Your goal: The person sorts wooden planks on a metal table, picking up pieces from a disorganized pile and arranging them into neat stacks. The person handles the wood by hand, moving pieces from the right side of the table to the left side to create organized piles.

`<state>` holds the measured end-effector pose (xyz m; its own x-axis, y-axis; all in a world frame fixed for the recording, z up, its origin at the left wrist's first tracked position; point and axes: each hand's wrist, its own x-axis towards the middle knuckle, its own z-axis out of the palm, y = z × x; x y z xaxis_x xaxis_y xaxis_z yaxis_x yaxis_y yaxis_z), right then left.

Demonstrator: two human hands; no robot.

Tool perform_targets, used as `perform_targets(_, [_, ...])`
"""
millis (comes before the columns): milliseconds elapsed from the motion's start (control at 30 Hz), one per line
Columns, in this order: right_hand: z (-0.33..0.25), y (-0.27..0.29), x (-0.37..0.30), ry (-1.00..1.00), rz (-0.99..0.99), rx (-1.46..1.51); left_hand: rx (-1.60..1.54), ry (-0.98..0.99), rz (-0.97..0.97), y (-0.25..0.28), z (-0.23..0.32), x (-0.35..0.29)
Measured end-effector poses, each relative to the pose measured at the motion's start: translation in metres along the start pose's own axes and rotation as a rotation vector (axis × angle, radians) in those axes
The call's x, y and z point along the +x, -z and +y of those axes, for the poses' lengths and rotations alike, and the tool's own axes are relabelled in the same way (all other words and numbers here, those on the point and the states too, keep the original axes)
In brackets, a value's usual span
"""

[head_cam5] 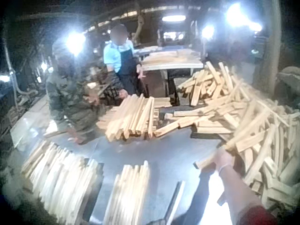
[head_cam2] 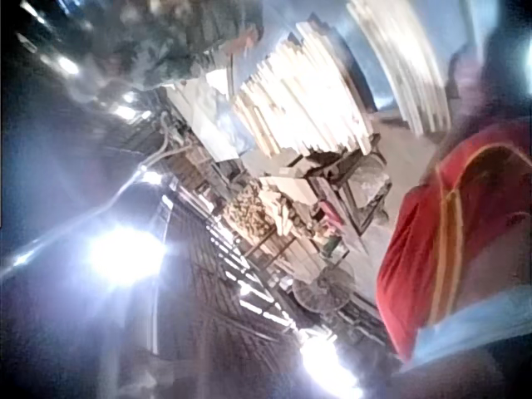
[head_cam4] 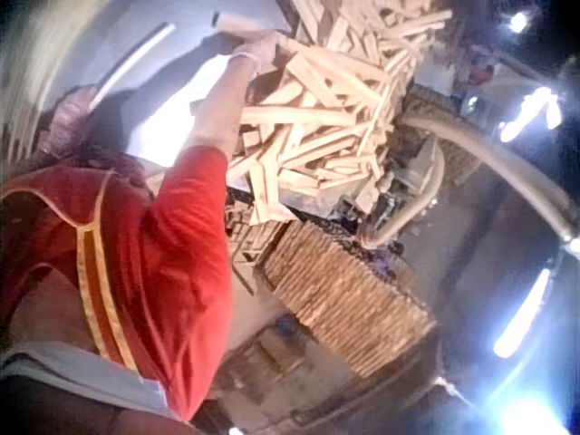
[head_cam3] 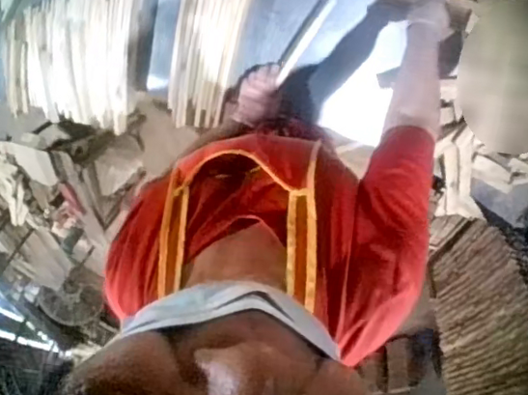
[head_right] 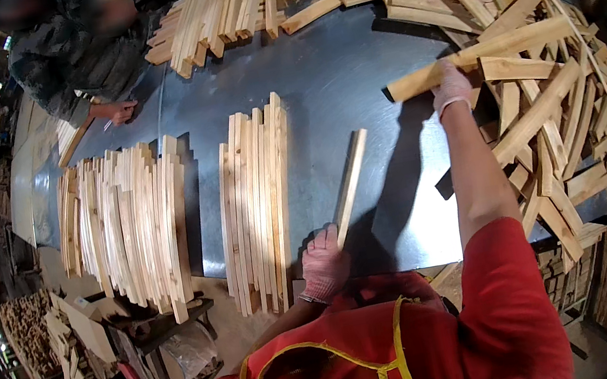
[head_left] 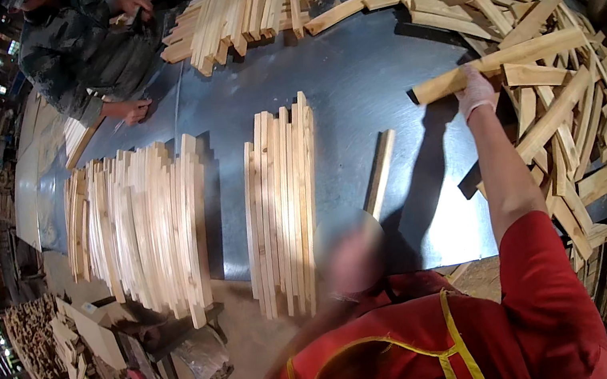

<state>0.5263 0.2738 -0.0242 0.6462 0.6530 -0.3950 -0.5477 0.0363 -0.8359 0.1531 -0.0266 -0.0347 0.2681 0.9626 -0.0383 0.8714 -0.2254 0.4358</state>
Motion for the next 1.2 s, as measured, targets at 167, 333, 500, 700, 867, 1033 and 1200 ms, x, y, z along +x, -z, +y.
perform_targets(167, [0.02,0.026,-0.064,-0.013,-0.242,-0.154,-0.369,0.251,-0.135,0.013,-0.018,-0.012])
perform_targets(333, [0.056,0.096,-0.192,-0.096,-0.476,-0.609,-0.336,0.134,0.062,0.068,-0.033,0.001])
perform_targets(500, [0.116,0.1,-0.279,-0.34,-0.612,-0.734,-0.443,0.121,0.175,0.054,-0.108,-0.021])
perform_targets(700, [0.145,0.072,-0.334,-0.183,-0.843,-1.298,-1.229,0.372,0.013,0.106,-0.137,-0.044])
perform_targets(867, [0.146,0.045,-0.366,-0.063,-0.953,-1.524,-1.31,0.394,0.072,0.121,-0.167,-0.058])
perform_targets(1033, [0.145,0.012,-0.399,-0.237,-1.324,-1.577,-1.616,0.388,-0.009,0.127,-0.183,-0.064])
perform_targets(1200, [0.121,0.019,-0.384,-0.373,-1.134,-1.114,-1.344,0.248,-0.003,0.113,-0.168,-0.057])
